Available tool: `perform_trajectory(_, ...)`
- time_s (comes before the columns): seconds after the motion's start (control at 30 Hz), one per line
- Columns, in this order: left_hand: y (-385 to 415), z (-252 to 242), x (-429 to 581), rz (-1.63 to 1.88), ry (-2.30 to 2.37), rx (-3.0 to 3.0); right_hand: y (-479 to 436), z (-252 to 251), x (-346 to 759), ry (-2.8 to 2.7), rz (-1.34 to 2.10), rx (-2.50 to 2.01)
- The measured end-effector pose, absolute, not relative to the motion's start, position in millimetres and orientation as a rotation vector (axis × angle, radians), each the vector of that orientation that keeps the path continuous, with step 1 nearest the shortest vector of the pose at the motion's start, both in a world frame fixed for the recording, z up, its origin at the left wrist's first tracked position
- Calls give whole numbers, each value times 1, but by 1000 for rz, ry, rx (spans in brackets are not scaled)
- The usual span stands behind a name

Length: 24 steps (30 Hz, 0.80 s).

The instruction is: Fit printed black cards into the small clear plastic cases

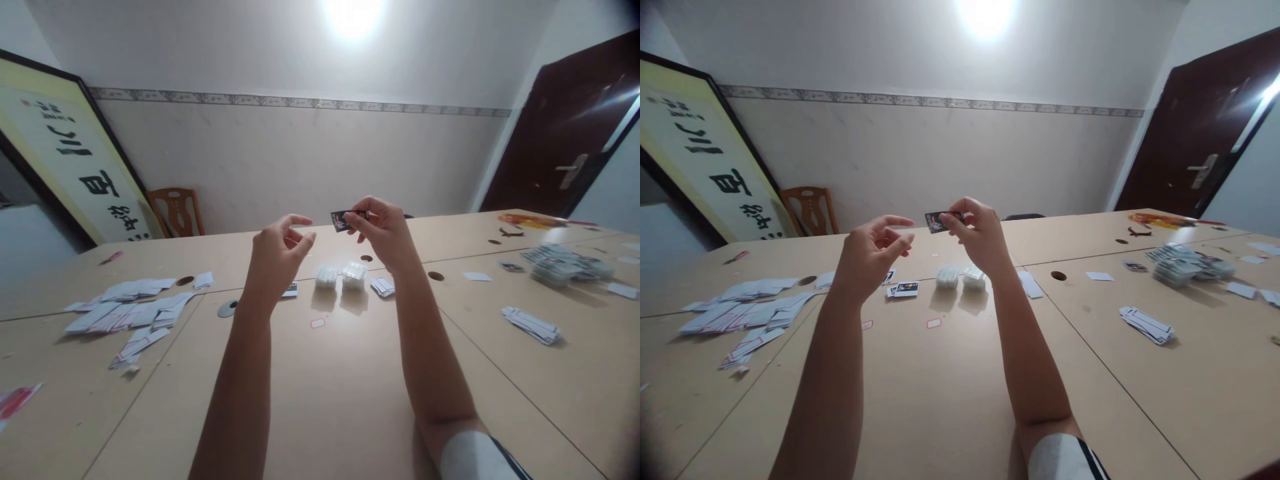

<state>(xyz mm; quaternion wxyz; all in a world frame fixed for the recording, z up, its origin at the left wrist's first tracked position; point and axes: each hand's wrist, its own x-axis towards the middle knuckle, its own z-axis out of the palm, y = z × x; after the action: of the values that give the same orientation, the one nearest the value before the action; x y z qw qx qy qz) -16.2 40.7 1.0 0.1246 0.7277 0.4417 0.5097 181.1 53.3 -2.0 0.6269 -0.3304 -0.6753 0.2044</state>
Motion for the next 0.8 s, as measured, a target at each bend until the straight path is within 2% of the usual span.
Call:
perform_trajectory(0.2, 37, 4, -29, 1577, 1236, 2067, 73, -12, 182, -1675, 568, -888)
perform_trajectory(0.4, 28, 8, -27, 1606, 1174, 2071, 127, -59, 170, -1939, 577, -1326)
perform_trajectory(0.6, 25, 8, -27, 1608, 1173, 2086, 153, -92, 158, -2150, 583, -1574)
perform_trajectory(0.8, 25, 7, -27, 1597, 1143, 2100, 162, -107, 158, -2182, 616, -1653)
